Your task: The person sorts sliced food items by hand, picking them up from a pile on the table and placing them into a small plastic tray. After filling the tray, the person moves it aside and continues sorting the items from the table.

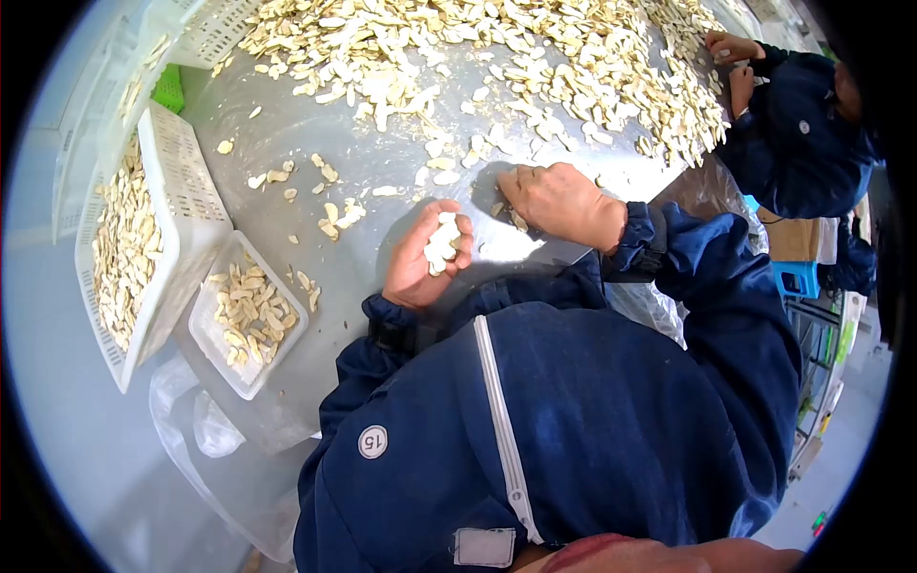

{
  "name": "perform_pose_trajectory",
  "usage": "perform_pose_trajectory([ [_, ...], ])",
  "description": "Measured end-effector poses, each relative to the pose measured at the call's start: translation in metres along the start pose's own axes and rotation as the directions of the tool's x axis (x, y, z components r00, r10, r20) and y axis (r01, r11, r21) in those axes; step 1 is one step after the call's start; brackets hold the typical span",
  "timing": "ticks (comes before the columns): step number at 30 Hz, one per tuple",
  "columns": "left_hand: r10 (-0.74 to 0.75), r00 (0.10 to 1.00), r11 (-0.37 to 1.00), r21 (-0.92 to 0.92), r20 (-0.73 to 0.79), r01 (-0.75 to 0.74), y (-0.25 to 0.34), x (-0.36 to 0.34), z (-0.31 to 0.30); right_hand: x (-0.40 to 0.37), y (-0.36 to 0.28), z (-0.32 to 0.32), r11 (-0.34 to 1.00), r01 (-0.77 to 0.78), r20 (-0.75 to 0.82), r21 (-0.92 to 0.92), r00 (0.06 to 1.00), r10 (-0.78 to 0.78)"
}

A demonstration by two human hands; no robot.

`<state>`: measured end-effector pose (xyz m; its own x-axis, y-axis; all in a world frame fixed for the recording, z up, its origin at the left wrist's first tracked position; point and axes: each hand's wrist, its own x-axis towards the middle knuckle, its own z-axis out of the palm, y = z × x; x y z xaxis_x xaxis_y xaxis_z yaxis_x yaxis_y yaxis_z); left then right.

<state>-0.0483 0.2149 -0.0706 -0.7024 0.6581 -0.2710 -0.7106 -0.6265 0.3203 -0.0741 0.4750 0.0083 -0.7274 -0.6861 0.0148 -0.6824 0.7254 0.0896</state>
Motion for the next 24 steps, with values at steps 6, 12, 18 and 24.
perform_pose_trajectory([
  [6, -0.005, 1.0, 1.0, -0.002, -0.01, 0.005, 0.0, 0.0, 0.002, 0.005, -0.005, 0.013, 0.99, -0.07, 0.024, -0.125, 0.997, 0.074],
  [12, -0.002, 1.0, 1.0, 0.008, -0.011, 0.002, 0.001, -0.001, 0.003, 0.013, 0.003, 0.022, 0.977, -0.214, 0.046, 0.014, 0.976, 0.213],
  [18, -0.004, 1.0, 1.0, 0.014, 0.022, 0.004, 0.001, -0.001, -0.003, -0.011, 0.058, 0.015, 0.71, -0.565, 0.025, 0.419, 0.789, 0.613],
  [24, 0.002, 1.0, 1.0, 0.014, 0.014, -0.002, -0.001, 0.001, 0.0, -0.022, 0.03, 0.004, 0.747, -0.356, -0.009, 0.561, 0.9, 0.435],
])
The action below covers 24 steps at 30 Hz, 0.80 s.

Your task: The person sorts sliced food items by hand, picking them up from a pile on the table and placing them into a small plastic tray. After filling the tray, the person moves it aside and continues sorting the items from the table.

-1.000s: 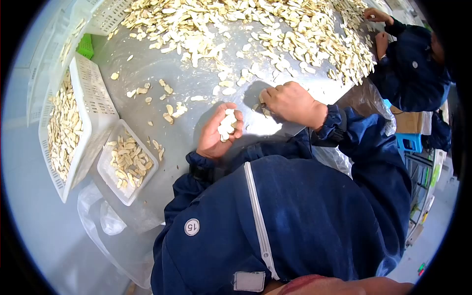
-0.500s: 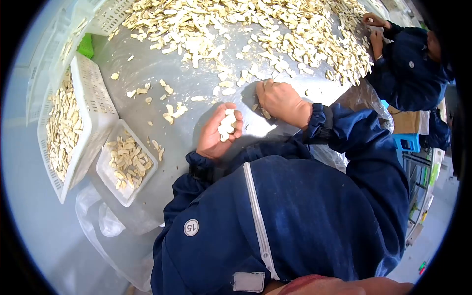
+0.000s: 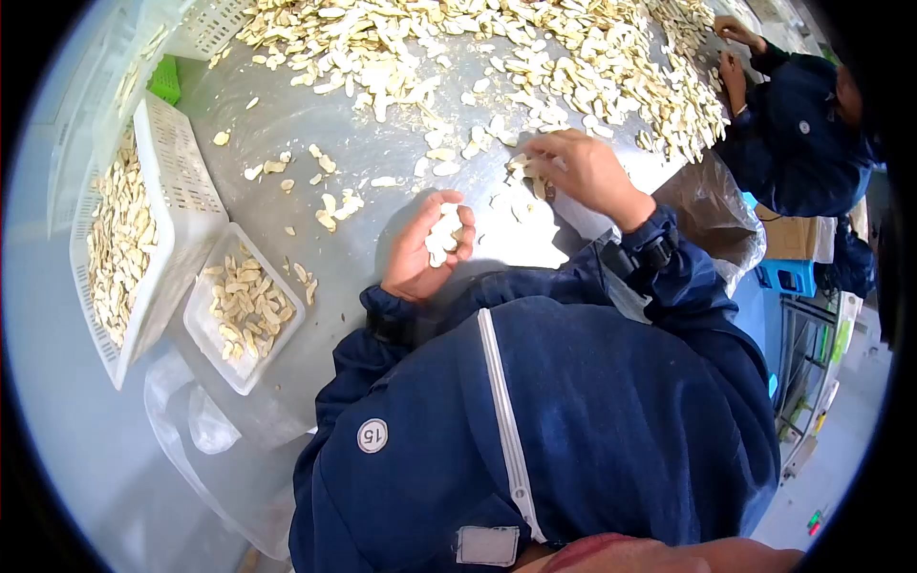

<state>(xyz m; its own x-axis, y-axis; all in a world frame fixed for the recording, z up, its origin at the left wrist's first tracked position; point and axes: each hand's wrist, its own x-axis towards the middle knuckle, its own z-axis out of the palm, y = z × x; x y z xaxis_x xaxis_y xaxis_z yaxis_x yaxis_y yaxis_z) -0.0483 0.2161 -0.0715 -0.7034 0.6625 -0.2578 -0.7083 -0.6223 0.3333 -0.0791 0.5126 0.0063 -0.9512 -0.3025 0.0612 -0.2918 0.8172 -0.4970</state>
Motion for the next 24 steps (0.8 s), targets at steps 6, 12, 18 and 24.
perform_pose_trajectory([
  [6, 0.01, 0.995, 1.0, 0.004, -0.1, -0.01, 0.002, -0.004, 0.009, 0.017, 0.001, 0.016, 0.971, -0.233, 0.005, 0.055, 0.972, 0.233],
  [12, 0.01, 0.996, 1.0, 0.024, -0.085, -0.007, 0.002, -0.003, 0.011, 0.029, 0.002, 0.024, 0.65, -0.303, 0.182, 0.697, 0.951, 0.248],
  [18, 0.055, 0.998, 0.987, 0.149, 0.021, -0.057, -0.001, -0.004, -0.004, 0.087, -0.12, 0.028, 0.867, -0.058, 0.316, 0.496, 0.942, -0.117],
  [24, 0.174, 0.984, 0.959, 0.218, 0.044, -0.179, -0.007, -0.002, -0.002, 0.092, -0.163, 0.03, 0.752, 0.19, 0.005, 0.631, 0.969, -0.249],
])
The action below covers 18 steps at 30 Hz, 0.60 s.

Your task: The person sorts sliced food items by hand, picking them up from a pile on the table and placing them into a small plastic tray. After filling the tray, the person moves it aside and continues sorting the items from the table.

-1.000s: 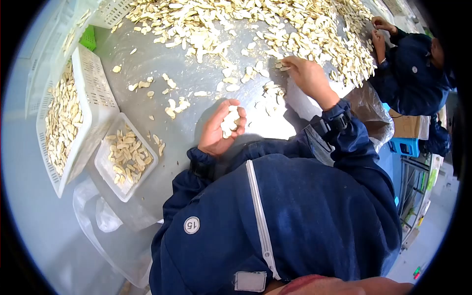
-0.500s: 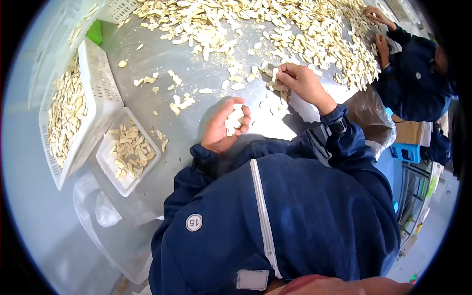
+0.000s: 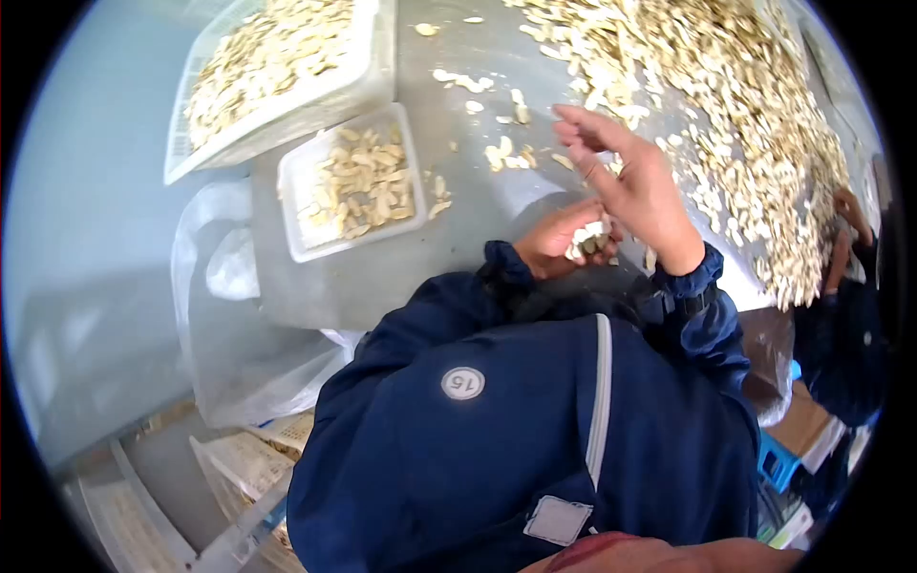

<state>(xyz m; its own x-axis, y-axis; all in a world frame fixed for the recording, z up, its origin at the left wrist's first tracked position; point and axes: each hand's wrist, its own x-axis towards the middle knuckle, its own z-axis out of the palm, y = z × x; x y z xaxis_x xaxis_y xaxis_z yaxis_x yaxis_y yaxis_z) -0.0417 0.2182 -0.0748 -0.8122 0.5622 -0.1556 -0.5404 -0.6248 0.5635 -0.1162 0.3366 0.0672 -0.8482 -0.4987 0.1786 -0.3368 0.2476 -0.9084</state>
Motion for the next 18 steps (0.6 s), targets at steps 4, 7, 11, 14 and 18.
perform_pose_trajectory([
  [4, -0.141, 0.987, 0.972, -0.198, -0.08, 0.123, 0.004, 0.0, 0.002, -0.05, 0.058, -0.072, 0.856, -0.259, -0.252, -0.446, 0.955, 0.158],
  [7, -0.188, 0.981, 0.958, -0.228, -0.036, 0.176, 0.015, 0.001, 0.008, -0.106, 0.075, -0.089, 0.736, -0.402, -0.289, -0.545, 0.914, 0.285],
  [11, -0.208, 0.978, 0.947, -0.249, -0.002, 0.201, 0.011, 0.005, 0.003, -0.131, 0.101, -0.094, 0.699, -0.381, -0.283, -0.605, 0.924, 0.258],
  [14, -0.189, 0.982, 0.951, -0.25, -0.008, 0.181, 0.013, 0.004, 0.006, -0.103, 0.099, -0.098, 0.539, -0.283, -0.371, -0.793, 0.927, -0.058],
  [18, -0.176, 0.984, 0.951, -0.257, 0.015, 0.174, 0.01, 0.004, 0.004, -0.066, 0.091, -0.066, 0.563, -0.026, -0.105, -0.826, 0.989, -0.108],
])
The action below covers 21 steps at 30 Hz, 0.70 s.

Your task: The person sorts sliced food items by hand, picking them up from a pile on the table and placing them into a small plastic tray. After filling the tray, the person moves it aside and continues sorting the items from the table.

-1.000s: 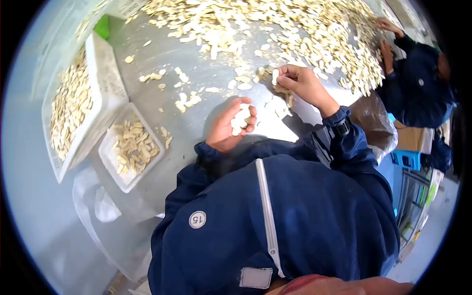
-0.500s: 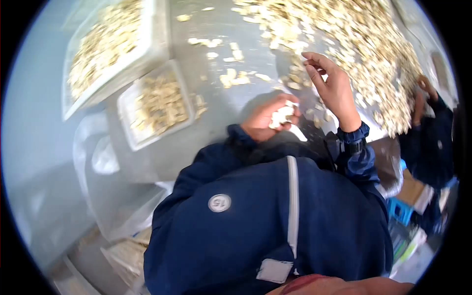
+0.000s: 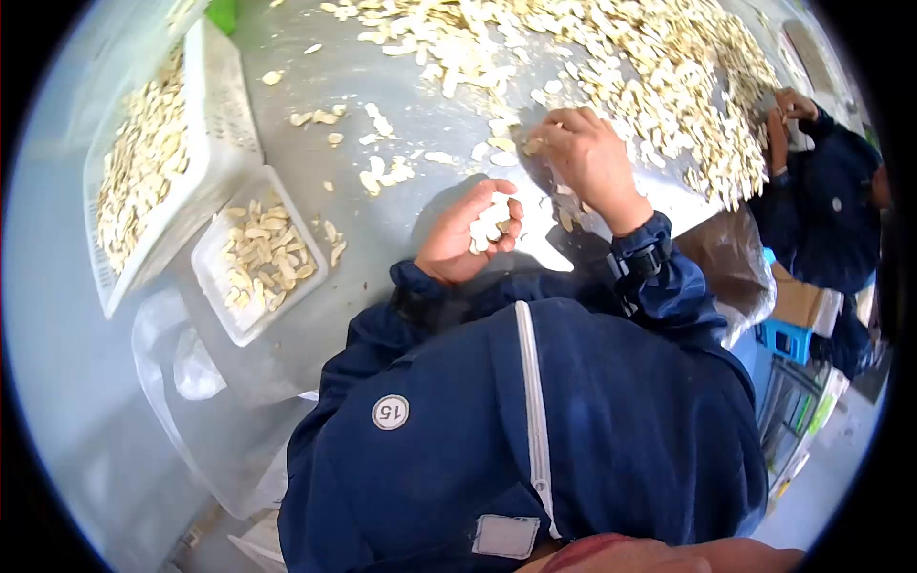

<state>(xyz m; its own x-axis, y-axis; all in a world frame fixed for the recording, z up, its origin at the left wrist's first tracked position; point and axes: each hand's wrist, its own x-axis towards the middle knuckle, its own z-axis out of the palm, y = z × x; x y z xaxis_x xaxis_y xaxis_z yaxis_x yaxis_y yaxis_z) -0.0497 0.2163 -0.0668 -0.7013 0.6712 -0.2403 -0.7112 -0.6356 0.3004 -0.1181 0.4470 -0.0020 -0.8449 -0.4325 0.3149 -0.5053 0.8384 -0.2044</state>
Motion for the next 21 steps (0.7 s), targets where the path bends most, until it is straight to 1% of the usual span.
perform_pose_trajectory([
  [2, 0.02, 0.998, 1.0, -0.015, -0.062, -0.021, -0.004, 0.0, 0.0, 0.001, 0.007, 0.012, 1.0, -0.006, 0.036, 0.01, 0.999, 0.006],
  [3, 0.03, 0.999, 0.999, -0.013, -0.038, -0.03, -0.006, 0.0, -0.003, 0.005, 0.012, 0.021, 0.999, 0.013, 0.055, 0.033, 0.998, -0.014],
  [4, 0.055, 0.998, 0.998, -0.016, -0.035, -0.056, -0.009, 0.0, -0.006, 0.008, 0.015, 0.025, 1.0, 0.012, 0.102, 0.016, 0.995, -0.013],
  [5, 0.072, 0.997, 0.997, -0.009, 0.015, -0.071, -0.007, 0.0, -0.006, 0.01, 0.016, 0.025, 1.0, 0.009, 0.154, -0.004, 0.988, -0.008],
  [6, 0.092, 0.995, 0.996, 0.006, 0.026, -0.092, -0.008, -0.002, -0.004, 0.011, 0.01, 0.018, 1.0, 0.024, 0.16, 0.02, 0.987, -0.027],
  [7, 0.063, 0.997, 0.998, -0.011, 0.049, -0.062, -0.005, 0.001, -0.006, 0.018, 0.003, 0.011, 0.999, 0.03, 0.163, 0.031, 0.986, -0.035],
  [9, 0.092, 0.994, 0.994, 0.05, 0.06, -0.095, -0.005, 0.0, -0.005, 0.036, -0.017, 0.007, 0.981, -0.125, 0.237, 0.149, 0.968, 0.087],
  [10, 0.09, 0.994, 0.995, 0.042, 0.06, -0.093, -0.005, 0.0, -0.004, 0.039, -0.026, 0.005, 0.957, -0.218, 0.279, 0.191, 0.947, 0.16],
  [11, 0.083, 0.995, 0.996, 0.036, 0.061, -0.085, -0.004, 0.0, -0.003, 0.046, -0.032, 0.013, 0.941, -0.121, 0.203, 0.315, 0.978, 0.058],
  [12, 0.073, 0.995, 0.997, 0.032, 0.061, -0.075, -0.004, -0.001, -0.002, 0.06, -0.062, 0.0, 0.88, -0.186, 0.278, 0.438, 0.958, 0.064],
  [13, 0.1, 0.991, 0.988, 0.11, 0.087, -0.109, -0.006, 0.0, -0.002, 0.074, -0.09, -0.019, 0.822, -0.283, 0.438, 0.494, 0.898, 0.046],
  [14, 0.125, 0.985, 0.971, 0.188, 0.117, -0.146, -0.007, 0.0, -0.005, 0.073, -0.111, -0.012, 0.423, -0.304, 0.358, 0.854, 0.932, -0.053],
  [15, 0.151, 0.977, 0.946, 0.264, 0.148, -0.186, -0.008, 0.0, -0.009, 0.077, -0.13, -0.019, 0.27, -0.256, 0.299, 0.928, 0.945, -0.13],
  [16, 0.227, 0.958, 0.872, 0.403, 0.175, -0.28, -0.008, -0.002, -0.011, 0.079, -0.137, -0.02, 0.292, -0.152, 0.195, 0.944, 0.973, -0.125],
  [17, 0.301, 0.932, 0.768, 0.529, 0.201, -0.362, -0.009, -0.003, -0.013, 0.079, -0.14, -0.02, 0.315, -0.053, 0.094, 0.948, 0.989, -0.115],
  [18, 0.246, 0.962, 0.881, 0.388, 0.118, -0.272, -0.006, -0.006, -0.008, 0.079, -0.13, -0.022, 0.425, -0.041, 0.094, 0.904, 0.99, -0.104],
  [19, 0.156, 0.986, 0.965, 0.204, 0.06, -0.165, -0.006, -0.005, -0.008, 0.077, -0.11, -0.024, 0.541, -0.038, 0.095, 0.84, 0.992, -0.078],
  [20, 0.064, 0.998, 0.998, 0.001, 0.002, -0.064, -0.006, -0.003, -0.01, 0.068, -0.089, -0.024, 0.581, -0.136, 0.14, 0.803, 0.989, 0.039],
  [21, 0.047, 0.998, 0.999, -0.015, -0.037, -0.048, -0.004, -0.004, -0.006, 0.057, -0.066, -0.02, 0.593, -0.197, 0.122, 0.78, 0.979, 0.165],
])
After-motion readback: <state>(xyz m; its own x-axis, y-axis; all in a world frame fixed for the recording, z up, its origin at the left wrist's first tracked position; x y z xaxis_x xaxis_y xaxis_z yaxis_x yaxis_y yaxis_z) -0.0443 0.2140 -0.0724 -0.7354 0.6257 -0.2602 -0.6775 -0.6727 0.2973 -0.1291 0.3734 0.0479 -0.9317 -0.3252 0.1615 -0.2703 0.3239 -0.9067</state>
